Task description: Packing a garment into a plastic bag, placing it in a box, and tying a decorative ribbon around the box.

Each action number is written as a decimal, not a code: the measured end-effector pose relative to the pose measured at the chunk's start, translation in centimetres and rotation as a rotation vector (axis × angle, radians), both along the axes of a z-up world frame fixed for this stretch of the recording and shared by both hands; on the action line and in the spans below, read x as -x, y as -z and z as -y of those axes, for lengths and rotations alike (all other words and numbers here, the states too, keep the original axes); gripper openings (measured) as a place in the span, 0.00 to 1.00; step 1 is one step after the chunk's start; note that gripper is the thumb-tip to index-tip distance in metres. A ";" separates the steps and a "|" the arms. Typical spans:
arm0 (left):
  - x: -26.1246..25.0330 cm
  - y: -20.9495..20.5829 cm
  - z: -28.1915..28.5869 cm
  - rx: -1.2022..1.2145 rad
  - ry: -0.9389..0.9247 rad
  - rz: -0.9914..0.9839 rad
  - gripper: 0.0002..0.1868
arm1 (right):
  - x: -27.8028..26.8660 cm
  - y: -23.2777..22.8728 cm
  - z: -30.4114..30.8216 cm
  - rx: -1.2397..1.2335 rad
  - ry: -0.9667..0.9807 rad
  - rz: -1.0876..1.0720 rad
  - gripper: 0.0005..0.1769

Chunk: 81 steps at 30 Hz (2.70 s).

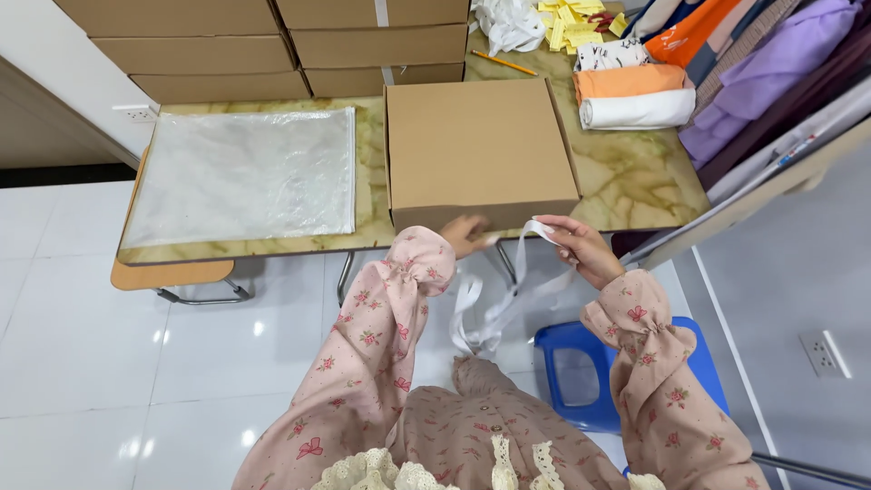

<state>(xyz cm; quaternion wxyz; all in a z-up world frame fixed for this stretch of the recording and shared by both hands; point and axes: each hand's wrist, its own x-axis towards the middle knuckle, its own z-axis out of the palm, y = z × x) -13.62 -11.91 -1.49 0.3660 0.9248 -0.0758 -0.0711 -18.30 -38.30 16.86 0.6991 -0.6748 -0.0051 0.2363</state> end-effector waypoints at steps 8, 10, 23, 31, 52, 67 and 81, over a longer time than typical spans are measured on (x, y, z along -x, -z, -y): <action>3.9 -7.4 3.5 0.732 0.276 -0.098 0.15 | 1.8 -1.9 -2.0 0.073 -0.188 0.149 0.22; 4.5 -8.4 2.4 0.779 0.314 -0.086 0.14 | 1.2 -2.0 -1.5 0.096 -0.197 0.189 0.21; 12.5 -18.2 -12.8 0.702 -0.245 -0.018 0.07 | -3.9 0.7 8.4 0.480 -0.179 0.323 0.10; 11.1 -17.3 -18.4 0.676 -0.254 -0.035 0.12 | -10.4 3.3 13.4 0.719 -0.131 0.571 0.07; 6.1 -16.0 -8.4 0.823 0.016 -0.166 0.05 | -8.4 -0.1 1.2 0.019 -0.582 0.058 0.36; 5.4 -13.2 -3.8 0.880 0.257 -0.224 0.10 | -3.8 4.6 -6.7 0.049 -0.500 0.160 0.14; 9.9 -19.7 -20.5 0.646 -0.129 -0.215 0.17 | -5.5 -7.0 8.6 0.473 -0.306 0.457 0.21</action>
